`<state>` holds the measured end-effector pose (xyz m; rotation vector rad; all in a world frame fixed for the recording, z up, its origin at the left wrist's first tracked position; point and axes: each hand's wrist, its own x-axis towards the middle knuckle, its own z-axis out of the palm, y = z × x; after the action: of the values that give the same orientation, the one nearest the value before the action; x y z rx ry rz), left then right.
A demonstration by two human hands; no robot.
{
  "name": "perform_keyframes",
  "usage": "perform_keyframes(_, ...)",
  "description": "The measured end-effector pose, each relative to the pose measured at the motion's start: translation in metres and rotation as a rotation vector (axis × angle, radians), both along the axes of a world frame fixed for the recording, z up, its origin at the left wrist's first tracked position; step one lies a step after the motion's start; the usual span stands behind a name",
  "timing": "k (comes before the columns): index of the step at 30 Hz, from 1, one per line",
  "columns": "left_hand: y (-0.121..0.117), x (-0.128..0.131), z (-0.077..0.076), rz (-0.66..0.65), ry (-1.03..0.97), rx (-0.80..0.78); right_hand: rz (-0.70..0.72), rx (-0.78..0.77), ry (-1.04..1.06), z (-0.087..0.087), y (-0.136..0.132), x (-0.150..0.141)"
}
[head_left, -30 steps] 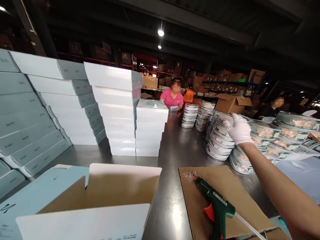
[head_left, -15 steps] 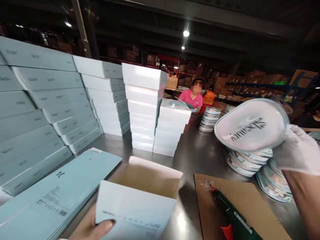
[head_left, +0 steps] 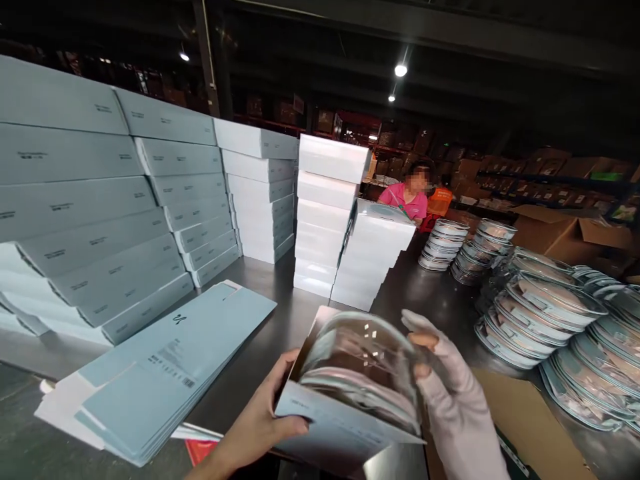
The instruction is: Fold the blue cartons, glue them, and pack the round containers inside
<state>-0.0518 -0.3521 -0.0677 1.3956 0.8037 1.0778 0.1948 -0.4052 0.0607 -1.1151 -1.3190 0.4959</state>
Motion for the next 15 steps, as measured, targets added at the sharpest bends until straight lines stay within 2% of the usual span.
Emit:
perform_keyframes(3,-0.007,0.002,-0.015,-0.029,-0.025,-0.026,-0.004,0.025,0.046,-0.058,-0.014,-0.002)
perform_keyframes(6,-0.015,-0.001,-0.031,-0.018,-0.02,-0.031,0.176,-0.036,0.124,-0.098,-0.02,-0.011)
perform_keyframes(8,-0.021,-0.003,-0.037,0.07,-0.064,0.116,0.21,-0.017,0.057,-0.11,-0.02,-0.02)
perform_keyframes(11,-0.028,-0.002,-0.035,0.186,-0.078,0.406,0.146,0.029,-0.006,-0.111,-0.019,-0.034)
perform_keyframes(13,-0.031,0.002,-0.026,0.217,-0.003,0.425,0.097,-0.009,0.068,-0.109,-0.021,-0.044)
perform_keyframes(15,-0.034,0.01,-0.014,0.314,0.017,0.389,0.013,-0.069,0.141,-0.107,-0.024,-0.055)
